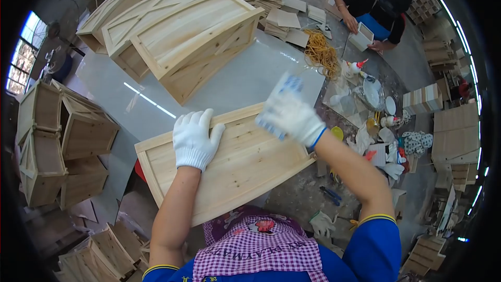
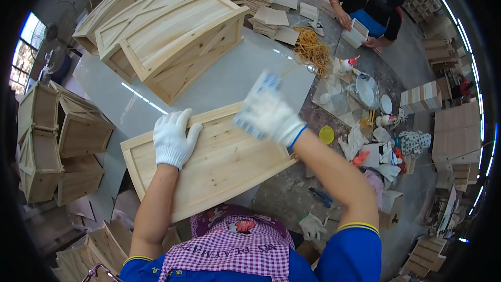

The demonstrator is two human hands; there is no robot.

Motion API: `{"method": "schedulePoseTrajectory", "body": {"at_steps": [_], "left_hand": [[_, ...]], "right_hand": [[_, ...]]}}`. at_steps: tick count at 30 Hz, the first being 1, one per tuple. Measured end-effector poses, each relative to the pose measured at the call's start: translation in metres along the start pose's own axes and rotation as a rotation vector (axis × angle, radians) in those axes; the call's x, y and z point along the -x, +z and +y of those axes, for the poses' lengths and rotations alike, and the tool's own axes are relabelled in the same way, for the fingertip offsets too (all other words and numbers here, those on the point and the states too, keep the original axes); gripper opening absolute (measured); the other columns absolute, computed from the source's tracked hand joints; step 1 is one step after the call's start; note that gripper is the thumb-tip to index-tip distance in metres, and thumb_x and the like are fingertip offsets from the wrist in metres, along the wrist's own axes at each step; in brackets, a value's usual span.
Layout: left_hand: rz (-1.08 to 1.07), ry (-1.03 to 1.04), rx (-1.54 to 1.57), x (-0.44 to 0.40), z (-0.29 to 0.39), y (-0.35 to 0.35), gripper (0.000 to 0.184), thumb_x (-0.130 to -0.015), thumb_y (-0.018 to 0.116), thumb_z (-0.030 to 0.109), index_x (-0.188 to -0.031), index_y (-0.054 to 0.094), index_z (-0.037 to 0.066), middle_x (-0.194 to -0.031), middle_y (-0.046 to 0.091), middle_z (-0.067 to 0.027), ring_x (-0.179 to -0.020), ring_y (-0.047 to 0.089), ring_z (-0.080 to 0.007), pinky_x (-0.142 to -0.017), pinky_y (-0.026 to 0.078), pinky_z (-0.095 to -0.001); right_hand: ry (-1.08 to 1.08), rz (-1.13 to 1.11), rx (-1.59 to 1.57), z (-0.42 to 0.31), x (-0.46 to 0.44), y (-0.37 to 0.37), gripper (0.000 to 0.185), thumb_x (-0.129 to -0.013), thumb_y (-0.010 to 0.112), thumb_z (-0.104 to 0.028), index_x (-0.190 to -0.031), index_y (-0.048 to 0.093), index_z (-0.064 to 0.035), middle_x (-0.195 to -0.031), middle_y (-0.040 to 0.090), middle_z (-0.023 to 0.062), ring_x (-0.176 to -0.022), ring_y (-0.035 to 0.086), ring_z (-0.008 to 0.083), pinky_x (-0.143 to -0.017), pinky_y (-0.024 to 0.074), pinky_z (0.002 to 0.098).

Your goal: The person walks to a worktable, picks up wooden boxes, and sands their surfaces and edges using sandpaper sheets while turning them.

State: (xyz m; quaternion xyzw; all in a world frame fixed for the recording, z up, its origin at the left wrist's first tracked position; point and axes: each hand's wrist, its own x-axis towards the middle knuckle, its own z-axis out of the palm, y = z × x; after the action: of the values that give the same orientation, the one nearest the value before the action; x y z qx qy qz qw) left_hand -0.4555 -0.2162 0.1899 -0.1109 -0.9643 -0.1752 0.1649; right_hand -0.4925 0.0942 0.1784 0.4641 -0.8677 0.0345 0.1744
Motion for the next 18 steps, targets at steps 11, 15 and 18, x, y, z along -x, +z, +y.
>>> {"method": "schedulePoseTrajectory", "body": {"at_steps": [11, 15, 18], "left_hand": [[-0.034, -0.022, -0.016, 0.002, 0.000, 0.006, 0.040, -0.089, 0.075, 0.037, -0.115, 0.073, 0.007, -0.108, 0.074, -0.0125, -0.108, 0.068, -0.0330, -0.102, 0.048, -0.0472], [-0.057, -0.026, -0.017, -0.002, 0.001, 0.005, 0.040, -0.091, 0.074, 0.038, -0.117, 0.073, 0.007, -0.109, 0.074, -0.0125, -0.109, 0.068, -0.0330, -0.103, 0.048, -0.0470], [-0.072, -0.026, -0.023, 0.003, -0.001, 0.004, 0.040, -0.092, 0.073, 0.039, -0.117, 0.073, 0.007, -0.110, 0.074, -0.0123, -0.110, 0.067, -0.0329, -0.104, 0.048, -0.0470]], "right_hand": [[0.123, -0.067, -0.039, -0.021, 0.013, -0.033, 0.037, -0.085, 0.064, -0.014, -0.121, 0.072, -0.0177, -0.130, 0.069, 0.0097, -0.120, 0.066, 0.0348, -0.103, 0.0526, 0.0456], [0.250, -0.143, -0.008, 0.000, 0.058, -0.019, 0.039, -0.085, 0.063, -0.016, -0.123, 0.072, -0.0204, -0.131, 0.069, 0.0089, -0.121, 0.066, 0.0319, -0.103, 0.0543, 0.0421], [0.587, -0.344, 0.075, 0.026, 0.089, -0.035, 0.041, -0.090, 0.063, -0.016, -0.130, 0.071, -0.0222, -0.132, 0.070, 0.0119, -0.118, 0.068, 0.0325, -0.099, 0.0568, 0.0425]]}}
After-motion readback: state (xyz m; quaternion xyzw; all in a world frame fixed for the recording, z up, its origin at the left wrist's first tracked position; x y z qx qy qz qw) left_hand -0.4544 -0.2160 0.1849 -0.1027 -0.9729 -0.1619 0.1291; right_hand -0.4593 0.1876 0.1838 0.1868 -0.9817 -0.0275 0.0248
